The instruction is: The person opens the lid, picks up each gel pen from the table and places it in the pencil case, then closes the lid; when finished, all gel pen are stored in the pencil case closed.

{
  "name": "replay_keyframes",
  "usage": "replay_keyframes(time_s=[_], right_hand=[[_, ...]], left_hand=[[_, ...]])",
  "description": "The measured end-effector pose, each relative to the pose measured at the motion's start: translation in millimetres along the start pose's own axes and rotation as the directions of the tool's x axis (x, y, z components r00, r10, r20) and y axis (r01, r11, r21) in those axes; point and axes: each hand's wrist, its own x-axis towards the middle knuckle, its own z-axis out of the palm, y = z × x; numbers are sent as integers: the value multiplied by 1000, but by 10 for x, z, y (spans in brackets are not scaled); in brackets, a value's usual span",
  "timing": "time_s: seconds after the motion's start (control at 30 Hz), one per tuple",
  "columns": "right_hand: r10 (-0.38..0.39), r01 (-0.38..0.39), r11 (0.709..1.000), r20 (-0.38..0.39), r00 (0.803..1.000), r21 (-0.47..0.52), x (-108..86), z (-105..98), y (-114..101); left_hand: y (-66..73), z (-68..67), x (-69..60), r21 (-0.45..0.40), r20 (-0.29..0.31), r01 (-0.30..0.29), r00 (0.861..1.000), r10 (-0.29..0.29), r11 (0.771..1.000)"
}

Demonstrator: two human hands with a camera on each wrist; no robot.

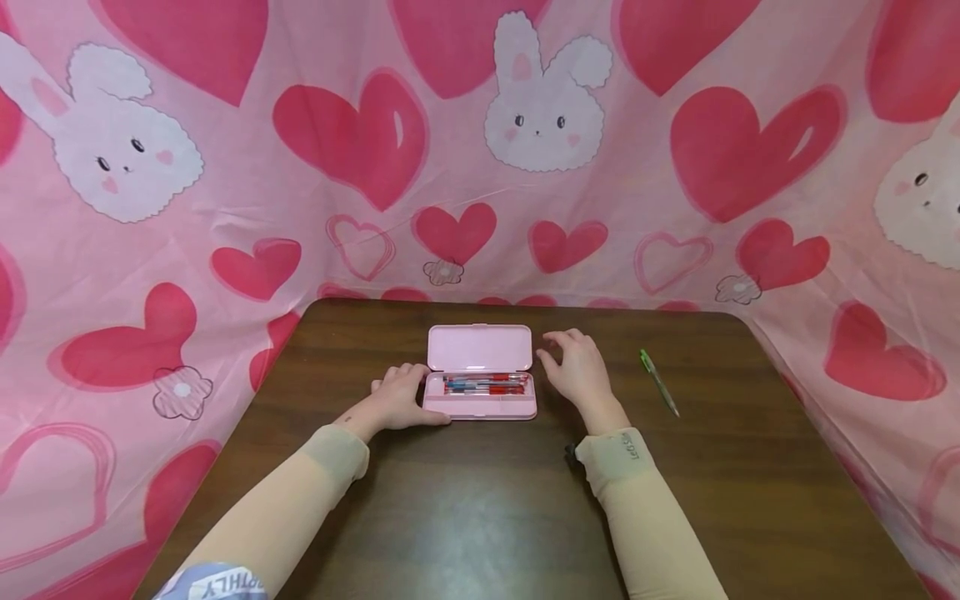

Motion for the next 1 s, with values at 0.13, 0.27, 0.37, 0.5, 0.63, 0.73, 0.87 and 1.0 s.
replay_keyframes(time_s=[0.13,0.27,0.37,0.5,0.63,0.73,0.87,1.0], right_hand=[[4,-4,1000,-26,1000,-11,15,-67,99],[24,-26,999,-52,998,-28,5,-135,226],[61,-62,997,-46,997,-36,-14,-173,333],[88,-89,995,-36,996,-39,-34,-236,480],[115,-118,992,-64,991,-47,-40,-330,607],[139,-144,988,-87,986,-51,-41,-407,680],[194,-199,979,-86,977,-50,-67,-508,771],[261,-266,962,-74,962,-66,-110,-604,894]], left_hand=[[-1,-6,6,-7,-2,0,1000,0,1000],[5,-8,0,-10,1,1,1000,-1,1000],[5,3,-9,-4,3,6,1000,-6,1000],[1,15,-19,0,6,9,1000,-9,1000],[-10,14,-13,-10,2,3,1000,-3,1000],[-14,3,-7,-15,-1,1,1000,-1,1000],[-8,-11,-7,-13,-3,0,1000,0,1000],[-1,-5,-16,-5,1,5,1000,-5,1000]])
